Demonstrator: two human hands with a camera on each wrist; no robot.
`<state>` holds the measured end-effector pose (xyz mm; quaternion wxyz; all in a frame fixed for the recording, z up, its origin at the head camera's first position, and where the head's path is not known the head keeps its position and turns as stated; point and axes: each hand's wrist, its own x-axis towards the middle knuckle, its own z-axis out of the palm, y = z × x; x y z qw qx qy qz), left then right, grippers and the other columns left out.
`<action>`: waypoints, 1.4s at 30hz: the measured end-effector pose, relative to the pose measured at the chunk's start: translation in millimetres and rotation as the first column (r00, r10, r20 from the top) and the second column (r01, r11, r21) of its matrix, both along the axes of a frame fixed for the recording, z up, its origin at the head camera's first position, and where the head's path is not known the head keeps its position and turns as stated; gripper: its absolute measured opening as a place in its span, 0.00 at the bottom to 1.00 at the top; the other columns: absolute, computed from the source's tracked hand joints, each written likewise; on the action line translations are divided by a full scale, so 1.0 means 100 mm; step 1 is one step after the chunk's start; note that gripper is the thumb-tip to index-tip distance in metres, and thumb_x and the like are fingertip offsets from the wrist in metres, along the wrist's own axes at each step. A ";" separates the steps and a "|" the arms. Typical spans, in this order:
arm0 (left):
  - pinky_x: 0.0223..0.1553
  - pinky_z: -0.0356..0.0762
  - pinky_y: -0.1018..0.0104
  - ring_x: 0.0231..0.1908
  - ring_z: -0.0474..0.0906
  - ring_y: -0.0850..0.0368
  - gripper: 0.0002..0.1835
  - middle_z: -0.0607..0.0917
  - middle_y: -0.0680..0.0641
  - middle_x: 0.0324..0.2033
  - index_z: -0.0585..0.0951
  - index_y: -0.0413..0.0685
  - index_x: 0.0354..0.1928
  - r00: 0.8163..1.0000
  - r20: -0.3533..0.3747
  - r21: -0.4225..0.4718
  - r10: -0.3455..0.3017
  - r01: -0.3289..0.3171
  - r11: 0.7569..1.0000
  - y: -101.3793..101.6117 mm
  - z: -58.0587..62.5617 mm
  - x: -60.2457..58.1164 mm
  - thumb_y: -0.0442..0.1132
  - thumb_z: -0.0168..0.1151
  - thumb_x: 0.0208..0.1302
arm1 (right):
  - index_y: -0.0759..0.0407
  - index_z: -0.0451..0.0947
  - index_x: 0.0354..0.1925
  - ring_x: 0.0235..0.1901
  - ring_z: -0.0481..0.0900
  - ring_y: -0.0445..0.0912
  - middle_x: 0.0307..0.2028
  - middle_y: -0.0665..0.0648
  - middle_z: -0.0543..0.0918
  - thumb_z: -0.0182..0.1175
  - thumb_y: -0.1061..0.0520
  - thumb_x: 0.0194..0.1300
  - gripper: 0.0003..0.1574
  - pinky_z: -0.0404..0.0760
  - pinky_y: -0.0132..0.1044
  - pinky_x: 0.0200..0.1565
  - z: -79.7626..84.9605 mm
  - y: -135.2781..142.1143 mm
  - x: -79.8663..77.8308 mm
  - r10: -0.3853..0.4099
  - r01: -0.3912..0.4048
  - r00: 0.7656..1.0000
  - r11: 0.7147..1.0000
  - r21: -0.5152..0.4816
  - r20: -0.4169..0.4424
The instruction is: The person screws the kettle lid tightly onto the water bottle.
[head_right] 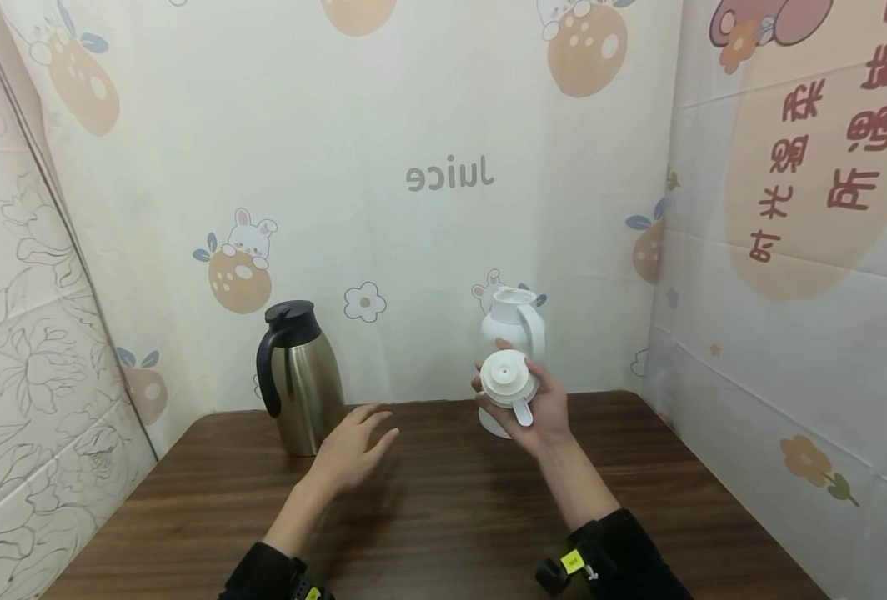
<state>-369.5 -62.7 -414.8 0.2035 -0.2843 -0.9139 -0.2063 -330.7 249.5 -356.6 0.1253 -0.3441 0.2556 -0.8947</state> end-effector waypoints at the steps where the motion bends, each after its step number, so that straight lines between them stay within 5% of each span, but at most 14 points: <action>1: 0.58 0.71 0.38 0.66 0.65 0.45 0.30 0.72 0.42 0.67 0.77 0.50 0.63 1.000 0.004 0.005 -0.010 0.010 1.000 0.02 -0.01 0.00 0.62 0.45 0.74 | 0.51 0.54 0.73 0.58 0.67 0.63 0.63 0.70 0.67 0.28 0.45 0.79 0.31 0.72 0.52 0.58 0.01 0.03 0.01 -0.010 0.010 1.000 1.000 0.002 -0.005; 13: 0.60 0.72 0.42 0.66 0.65 0.47 0.33 0.72 0.43 0.67 0.75 0.50 0.65 0.991 0.095 0.083 -0.099 0.091 0.992 0.27 0.01 0.06 0.65 0.40 0.74 | 0.57 0.63 0.61 0.55 0.70 0.64 0.59 0.70 0.72 0.31 0.42 0.81 0.26 0.76 0.54 0.53 0.10 0.34 0.10 -0.107 0.106 0.993 0.994 -0.024 -0.042; 18: 0.63 0.70 0.44 0.65 0.67 0.49 0.35 0.73 0.46 0.66 0.74 0.51 0.65 0.966 0.168 0.212 -0.199 0.161 0.964 0.51 0.09 0.08 0.68 0.38 0.73 | 0.60 0.64 0.60 0.55 0.70 0.66 0.58 0.72 0.71 0.32 0.43 0.80 0.27 0.75 0.55 0.52 0.10 0.49 0.12 -0.112 0.107 0.993 0.990 -0.091 -0.046; 25: 0.61 0.72 0.47 0.63 0.70 0.51 0.26 0.77 0.47 0.63 0.75 0.51 0.65 0.893 0.263 0.437 -0.365 0.227 0.870 0.94 0.30 -0.05 0.57 0.46 0.76 | 0.61 0.65 0.61 0.57 0.69 0.69 0.58 0.73 0.71 0.30 0.46 0.81 0.27 0.77 0.59 0.51 0.19 0.62 0.14 -0.180 0.175 0.983 0.978 -0.111 -0.039; 31: 0.59 0.75 0.51 0.60 0.73 0.54 0.26 0.79 0.48 0.61 0.73 0.47 0.66 0.813 0.325 0.555 -0.484 0.251 0.793 1.37 0.50 -0.14 0.54 0.52 0.73 | 0.62 0.67 0.61 0.58 0.68 0.71 0.59 0.74 0.72 0.34 0.48 0.79 0.26 0.77 0.61 0.51 0.22 0.67 0.15 -0.222 0.219 0.975 0.967 -0.129 -0.015; 35: 0.59 0.75 0.52 0.59 0.73 0.56 0.26 0.79 0.49 0.61 0.73 0.47 0.66 0.777 0.337 0.617 -0.532 0.245 0.748 1.62 0.62 -0.18 0.50 0.56 0.71 | 0.62 0.68 0.60 0.57 0.69 0.70 0.58 0.73 0.71 0.32 0.48 0.79 0.27 0.76 0.60 0.50 0.24 0.69 0.14 -0.230 0.224 0.972 0.966 -0.127 -0.039; 42: 0.61 0.72 0.45 0.60 0.72 0.54 0.25 0.78 0.44 0.62 0.73 0.42 0.65 0.686 0.313 0.777 -0.657 0.213 0.593 1.97 0.78 -0.24 0.49 0.52 0.74 | 0.63 0.66 0.60 0.56 0.70 0.69 0.57 0.74 0.71 0.25 0.48 0.79 0.30 0.77 0.61 0.50 0.27 0.72 0.13 -0.233 0.221 0.970 0.966 -0.135 -0.077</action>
